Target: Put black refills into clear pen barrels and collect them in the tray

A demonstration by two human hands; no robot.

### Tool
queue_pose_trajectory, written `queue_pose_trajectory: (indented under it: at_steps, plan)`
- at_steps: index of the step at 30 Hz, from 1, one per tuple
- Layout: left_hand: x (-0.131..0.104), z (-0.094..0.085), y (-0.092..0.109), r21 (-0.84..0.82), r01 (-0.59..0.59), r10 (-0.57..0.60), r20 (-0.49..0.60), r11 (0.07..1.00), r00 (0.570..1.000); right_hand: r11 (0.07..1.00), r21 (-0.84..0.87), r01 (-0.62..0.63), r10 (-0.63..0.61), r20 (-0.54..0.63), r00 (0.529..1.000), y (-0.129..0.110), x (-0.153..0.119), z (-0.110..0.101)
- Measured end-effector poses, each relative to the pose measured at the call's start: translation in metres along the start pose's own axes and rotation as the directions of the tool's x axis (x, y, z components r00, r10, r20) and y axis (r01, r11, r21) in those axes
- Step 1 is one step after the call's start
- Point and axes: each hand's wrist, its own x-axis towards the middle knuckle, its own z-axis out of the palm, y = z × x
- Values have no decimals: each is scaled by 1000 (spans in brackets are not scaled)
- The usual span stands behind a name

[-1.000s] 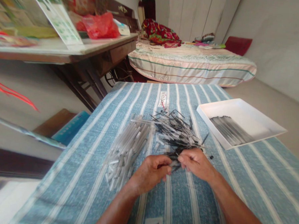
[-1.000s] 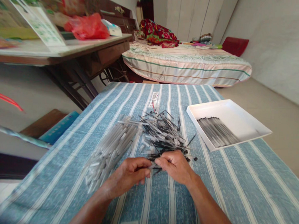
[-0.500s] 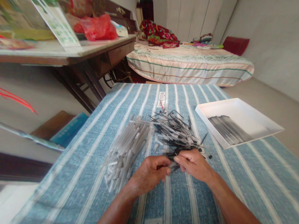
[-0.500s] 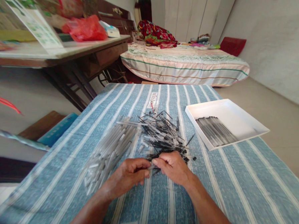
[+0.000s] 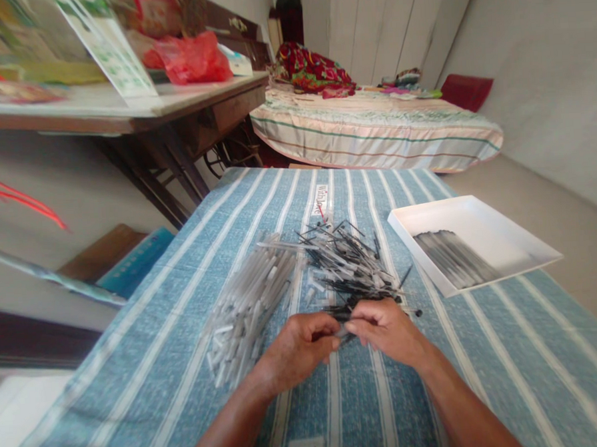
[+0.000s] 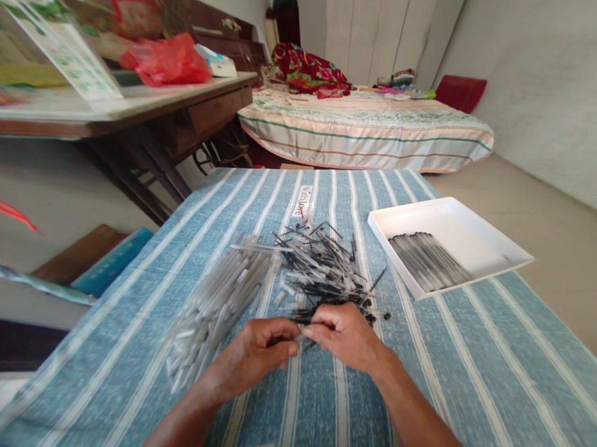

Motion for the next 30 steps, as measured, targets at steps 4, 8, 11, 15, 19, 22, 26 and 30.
queue_pose_trajectory:
  at_steps: [4,8,11,15,19,22,26,30]
  plan:
    - [0,1,0,29,-13,14,-13,1000,1000,1000,-4,-6,6,-3,1000,1,0,-1]
    - [-1,0,2,54,-21,22,-6,998,1000,1000,11,-5,5,29,1000,0,-1,-1]
    - [-1,1,4,109,-35,40,-37,993,999,1000,-22,-3,3,19,1000,-1,-1,-1]
    - [-1,1,4,163,-76,91,-88,984,992,998,37,-51,49,37,998,-2,-1,0]
    - [-1,3,3,298,-148,181,-86,943,980,996,54,-67,65,51,997,-1,0,3]
    - [-2,5,3,430,-231,288,-72,873,955,994,65,-93,90,48,995,3,0,5]
    - [-3,8,0,559,-320,420,-57,765,906,978,125,-165,157,69,985,7,0,7]
    - [-1,10,-6,685,-362,515,-23,633,857,951,164,-260,251,74,965,7,0,10]
